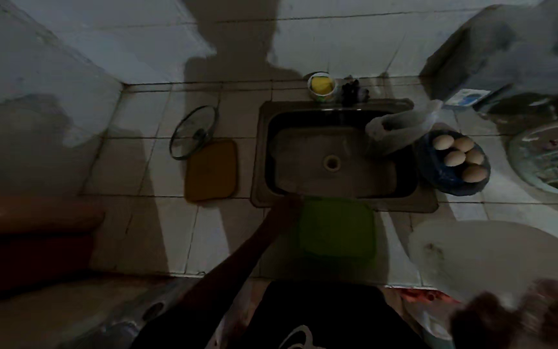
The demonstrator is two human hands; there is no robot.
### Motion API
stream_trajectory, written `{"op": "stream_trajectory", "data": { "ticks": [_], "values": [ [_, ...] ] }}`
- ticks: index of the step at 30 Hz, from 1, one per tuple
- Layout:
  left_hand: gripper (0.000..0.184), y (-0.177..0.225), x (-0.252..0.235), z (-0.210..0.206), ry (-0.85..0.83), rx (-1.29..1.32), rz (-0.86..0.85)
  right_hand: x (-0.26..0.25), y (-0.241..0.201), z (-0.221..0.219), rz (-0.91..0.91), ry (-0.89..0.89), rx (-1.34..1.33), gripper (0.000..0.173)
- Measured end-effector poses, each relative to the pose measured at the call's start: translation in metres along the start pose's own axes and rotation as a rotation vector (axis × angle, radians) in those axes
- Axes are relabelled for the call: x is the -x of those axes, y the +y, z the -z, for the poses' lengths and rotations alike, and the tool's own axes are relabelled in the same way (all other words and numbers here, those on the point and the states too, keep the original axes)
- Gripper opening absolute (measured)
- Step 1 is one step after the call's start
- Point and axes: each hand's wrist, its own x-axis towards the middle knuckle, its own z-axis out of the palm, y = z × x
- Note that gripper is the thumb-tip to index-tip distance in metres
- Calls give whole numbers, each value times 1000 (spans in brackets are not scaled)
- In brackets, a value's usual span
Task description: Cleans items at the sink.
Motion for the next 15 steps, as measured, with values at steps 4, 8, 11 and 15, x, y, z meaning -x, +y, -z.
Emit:
{"op": "stream_trajectory", "data": {
  "ticks": [4,8,11,15],
  "values": [
    [50,-18,34,-25,-46,329,122,-6,-17,-89,-274,-557,-569,58],
    [44,-18,41,-41,0,370,78,-21,-30,-122,-878,-951,-772,46],
    [42,1,31,-35,56,271,-18,-35,-38,-120,-927,-843,-807,48],
    [43,63,-19,5,104,57,-177,-85,-48,-140,-976,-641,-870,55]
  ]
}}
